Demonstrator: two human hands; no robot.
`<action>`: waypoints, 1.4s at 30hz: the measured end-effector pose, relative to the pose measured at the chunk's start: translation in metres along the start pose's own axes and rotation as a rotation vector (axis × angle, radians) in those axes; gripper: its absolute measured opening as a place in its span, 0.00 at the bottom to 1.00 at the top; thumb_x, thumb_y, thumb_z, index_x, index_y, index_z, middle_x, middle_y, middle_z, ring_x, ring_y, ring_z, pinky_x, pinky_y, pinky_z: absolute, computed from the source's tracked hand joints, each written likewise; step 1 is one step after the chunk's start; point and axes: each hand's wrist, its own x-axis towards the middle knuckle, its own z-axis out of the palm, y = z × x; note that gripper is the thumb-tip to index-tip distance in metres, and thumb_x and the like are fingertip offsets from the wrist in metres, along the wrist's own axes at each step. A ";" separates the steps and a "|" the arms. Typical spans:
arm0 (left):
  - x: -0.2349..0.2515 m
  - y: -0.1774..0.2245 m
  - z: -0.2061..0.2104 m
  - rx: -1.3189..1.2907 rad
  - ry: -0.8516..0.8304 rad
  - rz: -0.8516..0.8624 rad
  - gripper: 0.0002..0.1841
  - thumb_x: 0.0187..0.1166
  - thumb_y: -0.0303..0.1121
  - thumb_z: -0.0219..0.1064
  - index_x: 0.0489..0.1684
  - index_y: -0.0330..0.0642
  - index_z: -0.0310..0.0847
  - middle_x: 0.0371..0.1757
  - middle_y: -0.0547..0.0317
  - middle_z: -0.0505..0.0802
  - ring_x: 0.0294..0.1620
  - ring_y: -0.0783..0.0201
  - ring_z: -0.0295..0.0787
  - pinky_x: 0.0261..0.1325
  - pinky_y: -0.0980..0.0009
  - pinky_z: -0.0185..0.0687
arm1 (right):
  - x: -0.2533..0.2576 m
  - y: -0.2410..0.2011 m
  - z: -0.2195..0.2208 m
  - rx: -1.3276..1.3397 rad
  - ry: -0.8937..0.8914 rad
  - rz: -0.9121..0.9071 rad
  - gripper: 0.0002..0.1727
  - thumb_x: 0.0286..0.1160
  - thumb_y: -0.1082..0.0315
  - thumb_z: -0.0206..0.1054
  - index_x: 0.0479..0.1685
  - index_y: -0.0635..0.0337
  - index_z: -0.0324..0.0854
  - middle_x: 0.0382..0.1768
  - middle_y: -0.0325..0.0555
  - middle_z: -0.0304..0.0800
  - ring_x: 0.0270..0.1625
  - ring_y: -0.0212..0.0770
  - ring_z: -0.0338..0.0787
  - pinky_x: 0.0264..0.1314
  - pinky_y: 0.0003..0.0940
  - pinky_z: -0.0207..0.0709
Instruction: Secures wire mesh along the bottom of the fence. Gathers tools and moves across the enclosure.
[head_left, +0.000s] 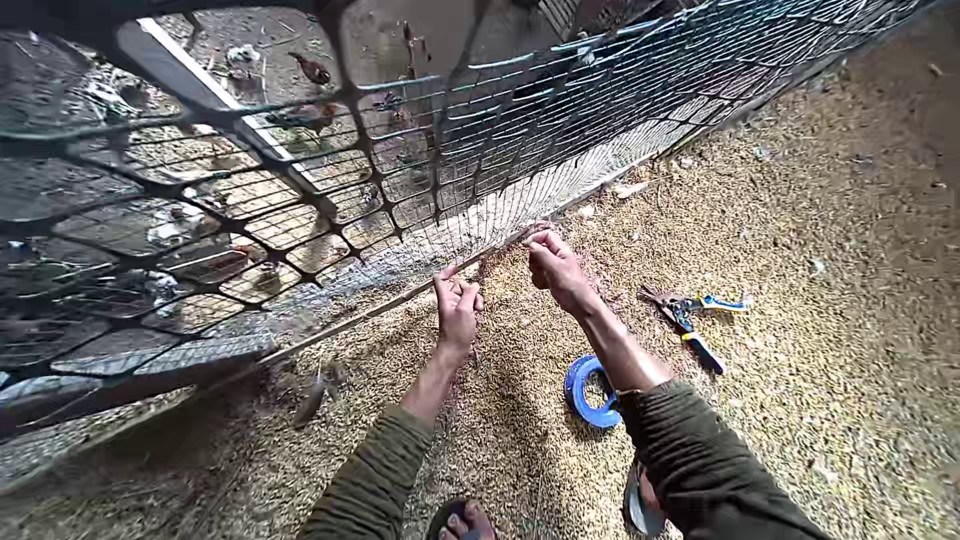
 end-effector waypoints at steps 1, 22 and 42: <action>0.001 0.000 0.001 -0.001 0.009 0.009 0.24 0.81 0.17 0.52 0.75 0.39 0.53 0.25 0.68 0.76 0.19 0.75 0.76 0.30 0.77 0.81 | 0.004 0.000 0.002 -0.033 -0.013 -0.017 0.12 0.91 0.66 0.52 0.62 0.58 0.76 0.22 0.33 0.71 0.17 0.26 0.66 0.23 0.24 0.66; -0.013 -0.012 -0.002 0.296 -0.047 0.139 0.41 0.79 0.21 0.52 0.92 0.30 0.30 0.37 0.63 0.80 0.28 0.74 0.82 0.37 0.76 0.84 | 0.017 0.038 0.033 0.043 -0.059 -0.108 0.23 0.87 0.70 0.54 0.79 0.54 0.74 0.27 0.40 0.79 0.21 0.29 0.68 0.28 0.29 0.67; 0.009 -0.005 0.012 0.531 -0.131 0.273 0.34 0.85 0.28 0.50 0.92 0.30 0.44 0.39 0.58 0.89 0.35 0.70 0.88 0.45 0.70 0.88 | 0.018 0.048 0.042 0.102 -0.050 -0.166 0.24 0.88 0.70 0.51 0.82 0.52 0.70 0.39 0.48 0.87 0.28 0.34 0.79 0.33 0.35 0.76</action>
